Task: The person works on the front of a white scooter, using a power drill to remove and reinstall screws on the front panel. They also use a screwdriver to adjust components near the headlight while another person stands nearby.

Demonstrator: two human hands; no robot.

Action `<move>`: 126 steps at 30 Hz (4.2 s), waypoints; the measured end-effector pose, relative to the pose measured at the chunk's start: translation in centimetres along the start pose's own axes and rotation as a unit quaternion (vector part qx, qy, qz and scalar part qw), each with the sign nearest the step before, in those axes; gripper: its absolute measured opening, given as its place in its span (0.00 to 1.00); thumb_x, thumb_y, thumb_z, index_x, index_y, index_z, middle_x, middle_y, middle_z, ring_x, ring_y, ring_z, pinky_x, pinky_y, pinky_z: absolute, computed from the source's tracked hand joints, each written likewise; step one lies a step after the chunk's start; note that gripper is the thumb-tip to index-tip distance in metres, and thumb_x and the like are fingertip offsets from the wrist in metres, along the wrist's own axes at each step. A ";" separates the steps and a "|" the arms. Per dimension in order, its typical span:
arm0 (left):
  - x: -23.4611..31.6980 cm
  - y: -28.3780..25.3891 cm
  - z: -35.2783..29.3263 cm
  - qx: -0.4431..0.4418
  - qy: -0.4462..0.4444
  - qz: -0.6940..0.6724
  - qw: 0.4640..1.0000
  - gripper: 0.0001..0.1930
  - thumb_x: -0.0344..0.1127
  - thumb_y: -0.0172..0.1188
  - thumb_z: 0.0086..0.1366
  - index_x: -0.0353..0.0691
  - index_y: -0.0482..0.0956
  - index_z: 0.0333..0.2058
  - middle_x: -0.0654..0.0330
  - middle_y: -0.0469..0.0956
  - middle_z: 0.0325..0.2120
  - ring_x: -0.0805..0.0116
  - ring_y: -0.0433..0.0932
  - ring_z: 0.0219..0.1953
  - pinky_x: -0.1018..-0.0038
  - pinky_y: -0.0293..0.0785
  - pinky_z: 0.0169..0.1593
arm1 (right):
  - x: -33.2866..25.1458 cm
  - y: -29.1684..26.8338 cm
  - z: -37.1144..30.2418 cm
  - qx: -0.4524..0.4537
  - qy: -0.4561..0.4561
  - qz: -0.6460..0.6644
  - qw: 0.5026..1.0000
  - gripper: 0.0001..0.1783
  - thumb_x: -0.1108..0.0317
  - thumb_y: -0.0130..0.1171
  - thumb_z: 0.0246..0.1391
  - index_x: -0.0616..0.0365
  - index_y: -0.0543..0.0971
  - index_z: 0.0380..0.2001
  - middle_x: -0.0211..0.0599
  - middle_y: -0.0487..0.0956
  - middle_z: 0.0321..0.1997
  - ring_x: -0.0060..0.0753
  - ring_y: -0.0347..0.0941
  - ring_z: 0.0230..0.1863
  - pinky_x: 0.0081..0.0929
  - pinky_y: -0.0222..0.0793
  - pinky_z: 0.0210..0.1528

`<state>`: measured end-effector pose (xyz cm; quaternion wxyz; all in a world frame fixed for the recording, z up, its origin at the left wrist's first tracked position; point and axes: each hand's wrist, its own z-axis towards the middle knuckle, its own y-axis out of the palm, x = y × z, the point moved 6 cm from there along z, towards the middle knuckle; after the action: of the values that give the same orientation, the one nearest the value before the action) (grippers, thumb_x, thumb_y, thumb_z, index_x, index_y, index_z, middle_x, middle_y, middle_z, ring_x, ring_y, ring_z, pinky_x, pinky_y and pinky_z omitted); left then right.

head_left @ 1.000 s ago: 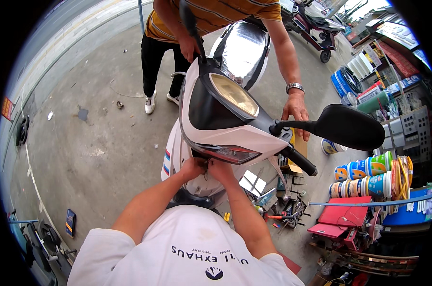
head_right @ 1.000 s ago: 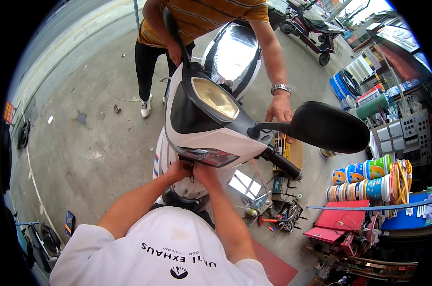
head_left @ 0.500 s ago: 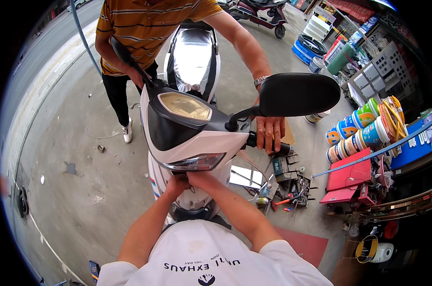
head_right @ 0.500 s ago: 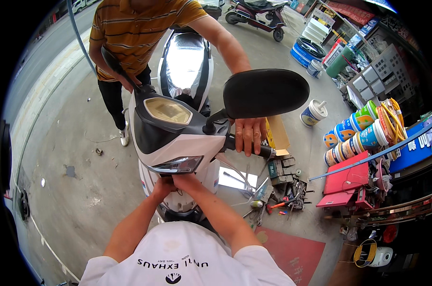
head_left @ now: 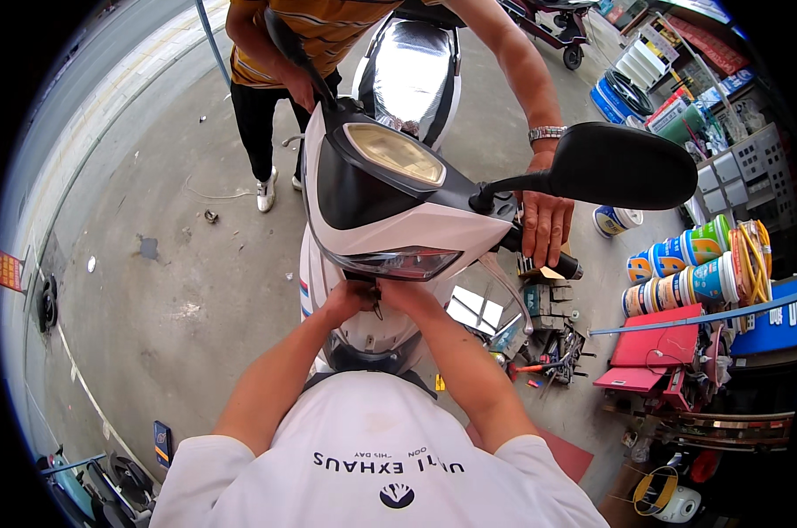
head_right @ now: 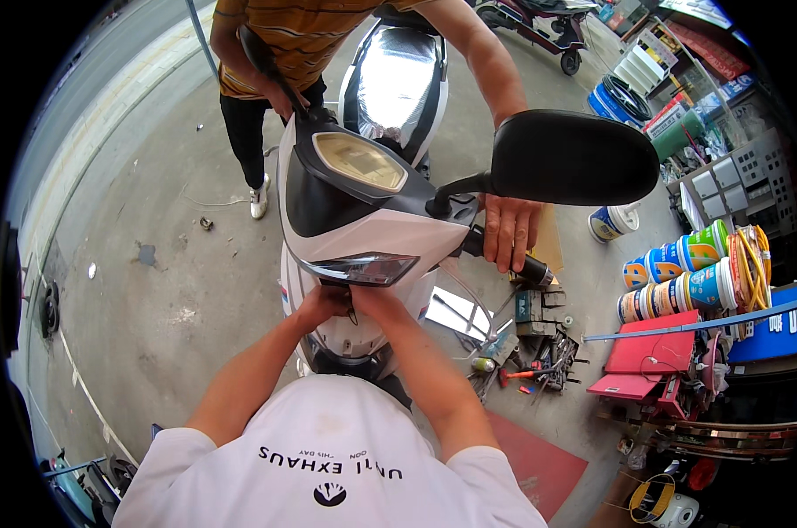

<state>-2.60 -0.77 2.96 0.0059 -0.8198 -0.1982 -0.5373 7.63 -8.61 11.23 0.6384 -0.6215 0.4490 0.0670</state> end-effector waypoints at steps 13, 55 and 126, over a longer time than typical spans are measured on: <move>-0.2 0.1 0.1 -0.043 -0.016 -0.028 0.999 0.24 0.17 0.57 0.55 0.29 0.74 0.53 0.54 0.79 0.44 0.64 0.79 0.44 0.67 0.79 0.49 | 1.5 1.1 0.9 -0.028 0.008 -0.012 1.000 0.21 0.63 0.44 0.62 0.57 0.73 0.56 0.53 0.72 0.60 0.51 0.68 0.59 0.43 0.61 0.62; 0.0 0.3 -0.5 -0.022 0.044 0.104 0.993 0.18 0.25 0.55 0.62 0.32 0.77 0.51 0.57 0.81 0.38 0.69 0.79 0.35 0.72 0.77 0.43 | 0.7 0.6 -4.1 0.151 0.025 -0.015 0.988 0.10 0.63 0.54 0.56 0.57 0.79 0.33 0.50 0.79 0.35 0.56 0.76 0.41 0.50 0.71 0.40; 0.0 0.3 -3.8 0.039 -0.081 -0.128 0.988 0.24 0.27 0.51 0.62 0.35 0.69 0.58 0.56 0.80 0.46 0.65 0.79 0.45 0.70 0.74 0.49 | 3.3 4.0 -8.7 0.077 0.030 0.057 0.995 0.11 0.63 0.61 0.51 0.53 0.82 0.37 0.43 0.76 0.37 0.50 0.71 0.48 0.42 0.70 0.48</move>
<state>-5.79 -1.91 4.66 -0.0470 -0.8274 -0.3225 -0.4573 2.77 -16.75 7.65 0.6657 -0.5456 0.5066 0.0503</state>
